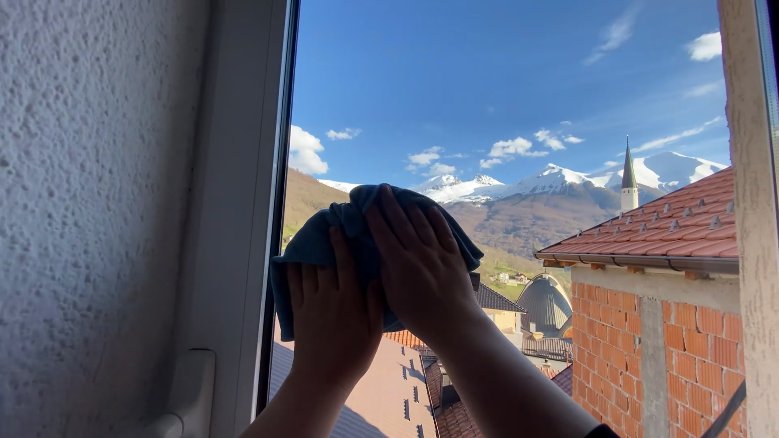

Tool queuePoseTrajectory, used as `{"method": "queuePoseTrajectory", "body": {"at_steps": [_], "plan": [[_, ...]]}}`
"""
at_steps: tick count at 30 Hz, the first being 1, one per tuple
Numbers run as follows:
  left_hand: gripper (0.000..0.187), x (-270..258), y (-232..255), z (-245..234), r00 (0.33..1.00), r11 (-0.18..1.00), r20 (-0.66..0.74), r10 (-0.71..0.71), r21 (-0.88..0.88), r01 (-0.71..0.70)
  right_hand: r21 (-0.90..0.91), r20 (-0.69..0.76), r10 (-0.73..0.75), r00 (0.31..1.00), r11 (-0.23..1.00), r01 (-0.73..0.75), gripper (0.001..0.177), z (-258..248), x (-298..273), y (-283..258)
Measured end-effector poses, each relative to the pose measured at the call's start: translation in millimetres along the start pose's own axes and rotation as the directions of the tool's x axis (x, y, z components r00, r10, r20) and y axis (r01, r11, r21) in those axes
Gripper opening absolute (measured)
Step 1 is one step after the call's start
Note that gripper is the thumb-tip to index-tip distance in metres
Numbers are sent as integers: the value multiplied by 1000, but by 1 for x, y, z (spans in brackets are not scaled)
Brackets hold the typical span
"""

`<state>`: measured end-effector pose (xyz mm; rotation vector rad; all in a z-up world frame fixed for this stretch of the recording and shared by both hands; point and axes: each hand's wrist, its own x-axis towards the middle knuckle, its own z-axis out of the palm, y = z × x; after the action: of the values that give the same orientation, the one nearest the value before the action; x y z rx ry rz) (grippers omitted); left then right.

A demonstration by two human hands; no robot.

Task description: The person wipes a window pane and the windowsill using a blue cloth. They clean the glass in vertical and horizontal strokes, then wipe the sill and frame edges. The view shows a town and mountains outside.

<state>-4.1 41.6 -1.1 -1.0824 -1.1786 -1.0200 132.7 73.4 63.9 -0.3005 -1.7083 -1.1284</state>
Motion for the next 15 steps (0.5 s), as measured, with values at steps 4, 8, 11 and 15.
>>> {"method": "queuePoseTrajectory", "body": {"at_steps": [4,8,11,15], "plan": [[110,37,7,-8,997,997,-65,39,-58,-43,11,7,46,999,999,-46,73,-19,23,18],[68,80,26,-32,945,976,-316,84,-164,-142,-31,-80,50,996,998,-52,69,-33,31,41],[51,101,42,-37,921,980,-375,108,-116,-162,-57,-42,110,993,992,-113,70,-39,28,64],[71,107,68,-7,943,980,-305,134,-103,-172,-128,-55,165,985,977,-171,63,-49,19,99]]}}
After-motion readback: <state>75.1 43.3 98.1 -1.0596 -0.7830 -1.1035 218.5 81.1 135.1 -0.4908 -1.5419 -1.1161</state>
